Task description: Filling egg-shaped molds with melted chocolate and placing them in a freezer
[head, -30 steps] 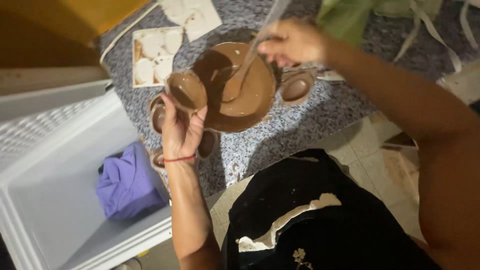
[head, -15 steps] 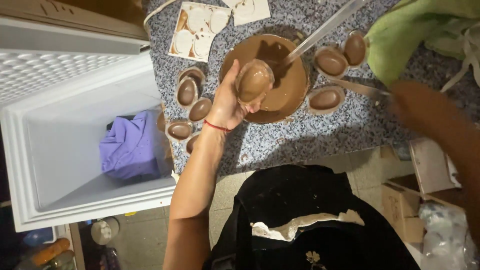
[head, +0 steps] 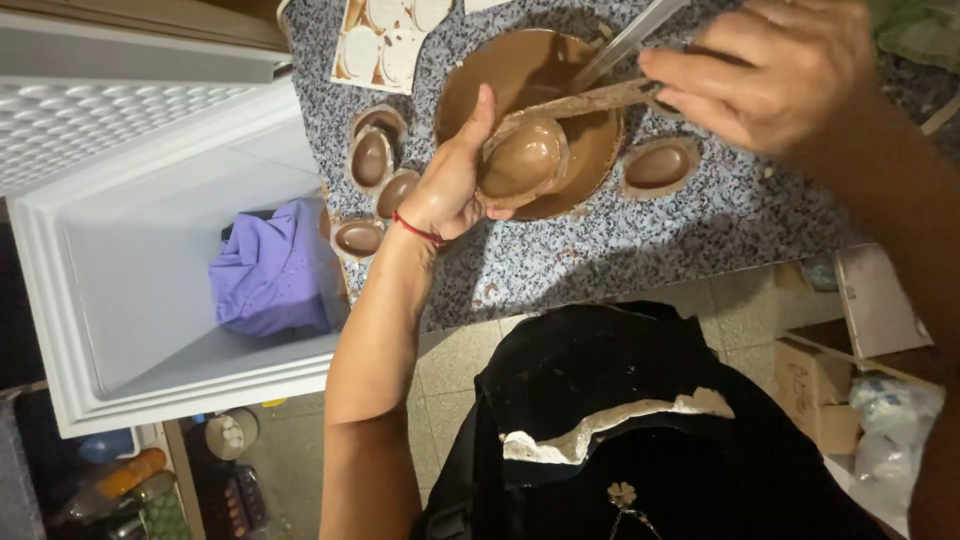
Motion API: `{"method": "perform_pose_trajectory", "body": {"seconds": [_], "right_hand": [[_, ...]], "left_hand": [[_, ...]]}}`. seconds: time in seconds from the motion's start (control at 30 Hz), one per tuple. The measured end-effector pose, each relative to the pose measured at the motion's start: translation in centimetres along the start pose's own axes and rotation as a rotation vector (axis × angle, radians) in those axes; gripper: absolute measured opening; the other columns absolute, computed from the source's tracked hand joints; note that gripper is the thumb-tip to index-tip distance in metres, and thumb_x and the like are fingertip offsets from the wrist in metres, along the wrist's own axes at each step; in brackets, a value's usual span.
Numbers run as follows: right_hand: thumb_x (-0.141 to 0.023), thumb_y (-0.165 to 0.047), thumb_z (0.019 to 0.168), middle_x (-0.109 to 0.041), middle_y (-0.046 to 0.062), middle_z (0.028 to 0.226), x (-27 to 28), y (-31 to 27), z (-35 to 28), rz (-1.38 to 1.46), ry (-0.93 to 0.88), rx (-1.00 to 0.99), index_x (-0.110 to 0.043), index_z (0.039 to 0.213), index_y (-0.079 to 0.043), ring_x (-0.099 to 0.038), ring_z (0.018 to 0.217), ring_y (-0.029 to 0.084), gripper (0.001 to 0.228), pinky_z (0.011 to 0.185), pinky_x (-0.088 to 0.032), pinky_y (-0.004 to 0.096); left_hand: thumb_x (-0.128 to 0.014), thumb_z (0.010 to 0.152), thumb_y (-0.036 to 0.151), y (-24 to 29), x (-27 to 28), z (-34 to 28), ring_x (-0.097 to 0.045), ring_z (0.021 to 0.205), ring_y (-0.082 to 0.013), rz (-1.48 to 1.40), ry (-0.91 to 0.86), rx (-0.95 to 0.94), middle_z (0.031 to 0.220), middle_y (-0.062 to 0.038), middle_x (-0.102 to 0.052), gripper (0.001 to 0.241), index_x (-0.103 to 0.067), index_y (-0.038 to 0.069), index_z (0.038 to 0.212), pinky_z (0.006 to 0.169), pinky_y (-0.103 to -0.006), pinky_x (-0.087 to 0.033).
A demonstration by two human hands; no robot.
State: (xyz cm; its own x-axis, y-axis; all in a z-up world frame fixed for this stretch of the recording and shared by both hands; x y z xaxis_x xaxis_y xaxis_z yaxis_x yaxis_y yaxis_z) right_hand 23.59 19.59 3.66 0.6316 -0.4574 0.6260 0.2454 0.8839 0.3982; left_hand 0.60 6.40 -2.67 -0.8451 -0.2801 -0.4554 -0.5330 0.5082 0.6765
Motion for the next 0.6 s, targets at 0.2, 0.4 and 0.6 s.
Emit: {"method": "perform_pose_trajectory", "body": {"seconds": [0.2, 0.4, 0.6], "right_hand": [[-0.092, -0.039, 0.118, -0.073, -0.006, 0.087, -1.2, -0.5, 0.6, 0.079, 0.037, 0.265, -0.097, 0.125, -0.026, -0.061, 0.075, 0.007, 0.016, 0.075, -0.051, 0.022], [-0.093, -0.025, 0.113, -0.088, 0.002, 0.105, 1.3, -3.1, 0.9, 0.299, -0.279, -0.077, -0.090, 0.127, -0.016, -0.078, 0.074, 0.010, 0.017, 0.059, -0.065, 0.023], [-0.085, -0.005, 0.114, -0.086, 0.026, 0.109, -1.0, -3.6, -0.7, 0.655, -0.180, -0.346, -0.086, 0.131, 0.008, -0.077, 0.073, 0.024, 0.021, 0.054, -0.062, 0.029]], "left_hand": [[-0.071, 0.079, 0.061, -0.3, 1.5, -0.3, -0.081, 0.065, -0.0385, -0.069, 0.088, 0.010, 0.122, -0.034, -0.077, 0.097, -0.051, -0.002, 0.151, 0.046, -0.0388, -0.069], [-0.068, 0.094, 0.054, -0.9, 2.0, 0.7, -0.077, 0.113, -0.0506, -0.202, 0.009, -0.154, 0.154, -0.041, -0.054, 0.079, -0.057, 0.000, 0.152, 0.079, -0.0460, -0.077], [-0.064, 0.103, 0.046, -0.8, 2.0, 2.3, -0.081, 0.099, -0.0334, -0.319, 0.155, -0.297, 0.120, -0.025, -0.080, 0.060, -0.067, 0.000, 0.141, 0.080, -0.0499, -0.072]]}}
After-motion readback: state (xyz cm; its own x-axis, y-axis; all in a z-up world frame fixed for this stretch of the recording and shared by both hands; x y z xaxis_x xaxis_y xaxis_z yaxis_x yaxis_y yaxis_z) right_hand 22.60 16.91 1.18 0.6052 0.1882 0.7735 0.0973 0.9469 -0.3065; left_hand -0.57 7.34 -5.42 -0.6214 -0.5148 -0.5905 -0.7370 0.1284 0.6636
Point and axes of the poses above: each hand's wrist, its own z-axis towards the middle knuckle, its own x-axis out of the back of the hand, y = z × x, the point moved 8 cm from there along z, towards the middle knuckle
